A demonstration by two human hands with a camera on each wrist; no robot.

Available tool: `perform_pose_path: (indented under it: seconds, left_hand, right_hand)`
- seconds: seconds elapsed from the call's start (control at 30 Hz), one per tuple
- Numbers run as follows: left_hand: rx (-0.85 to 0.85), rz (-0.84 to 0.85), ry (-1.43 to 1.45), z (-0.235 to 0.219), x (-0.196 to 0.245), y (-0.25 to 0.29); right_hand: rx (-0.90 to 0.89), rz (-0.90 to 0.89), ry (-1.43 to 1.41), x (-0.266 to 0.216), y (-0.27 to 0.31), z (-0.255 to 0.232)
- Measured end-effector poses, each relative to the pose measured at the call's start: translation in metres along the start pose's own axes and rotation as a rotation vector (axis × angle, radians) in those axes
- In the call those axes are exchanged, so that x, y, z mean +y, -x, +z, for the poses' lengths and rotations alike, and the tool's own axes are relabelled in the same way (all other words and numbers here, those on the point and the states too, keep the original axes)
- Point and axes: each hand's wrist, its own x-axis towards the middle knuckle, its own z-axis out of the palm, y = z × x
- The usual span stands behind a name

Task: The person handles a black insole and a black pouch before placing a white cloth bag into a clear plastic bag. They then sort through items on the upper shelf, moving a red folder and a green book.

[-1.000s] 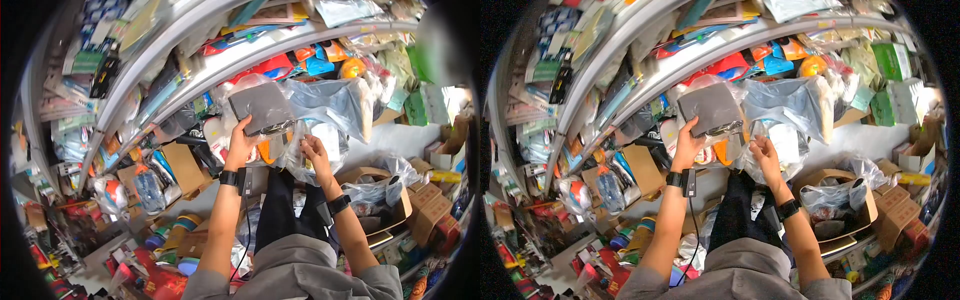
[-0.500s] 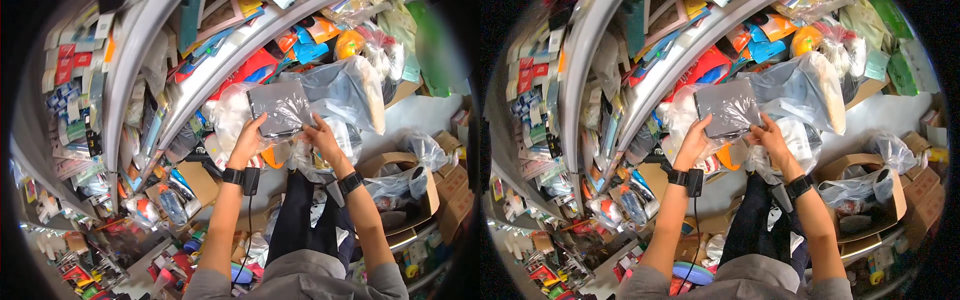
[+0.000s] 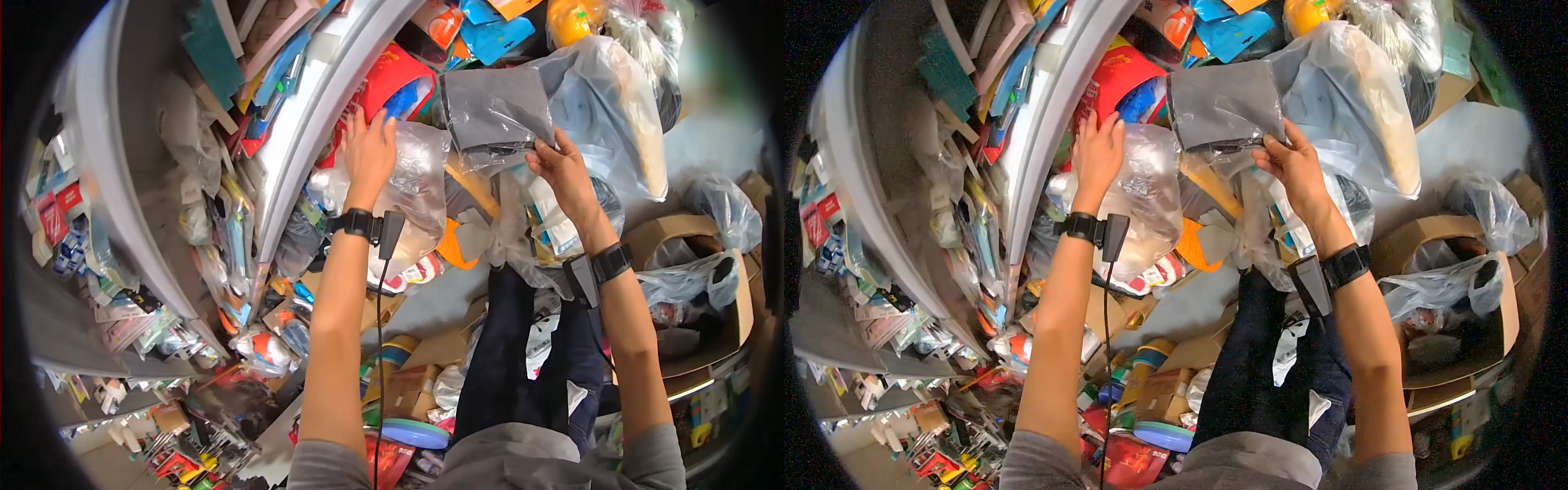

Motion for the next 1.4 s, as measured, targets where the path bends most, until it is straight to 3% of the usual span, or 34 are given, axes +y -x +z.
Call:
perform_pose_path:
  seconds: [0.1, 0.3, 0.43, 0.5, 0.63, 0.83, 0.87, 0.93, 1.03, 1.3, 1.4]
  left_hand:
    - [0.065, -0.12, -0.05, 0.007, -0.001, -0.01]
    - [0.155, -0.2, -0.006, -0.007, -0.009, -0.011]
    - [0.056, -0.152, 0.092, -0.011, -0.028, -0.011]
    - [0.025, -0.116, 0.119, -0.015, -0.032, -0.007]
    - [0.096, 0.035, 0.158, -0.018, -0.037, 0.002]
    - [0.062, 0.099, 0.157, -0.012, -0.032, 0.014]
    - [0.085, 0.076, 0.115, -0.01, -0.03, 0.015]
    - [0.108, 0.054, 0.077, -0.009, -0.027, 0.015]
    - [0.131, 0.003, 0.022, -0.01, -0.026, 0.014]
    - [0.135, 0.054, 0.038, -0.004, -0.03, 0.017]
    - [0.117, 0.047, 0.065, -0.002, -0.031, 0.018]
  right_hand:
    - [-0.014, 0.053, -0.041, 0.006, -0.004, -0.004]
    - [-0.005, 0.171, -0.047, 0.008, -0.003, 0.017]
    - [-0.164, 0.265, -0.013, 0.003, -0.005, 0.041]
    - [-0.325, 0.314, 0.031, 0.006, -0.015, 0.045]
    - [-0.359, 0.255, 0.018, 0.006, -0.029, 0.054]
    - [-0.018, -0.584, 0.566, 0.003, -0.05, 0.055]
    - [-0.019, -0.583, 0.568, 0.001, -0.054, 0.054]
    - [-0.02, -0.815, 0.89, -0.014, -0.057, 0.061]
    - [0.05, -0.969, 0.764, -0.022, -0.069, 0.07]
    - [0.287, -0.981, 0.54, -0.013, -0.068, 0.073]
    - [0.254, -0.884, 0.494, -0.007, -0.082, 0.087]
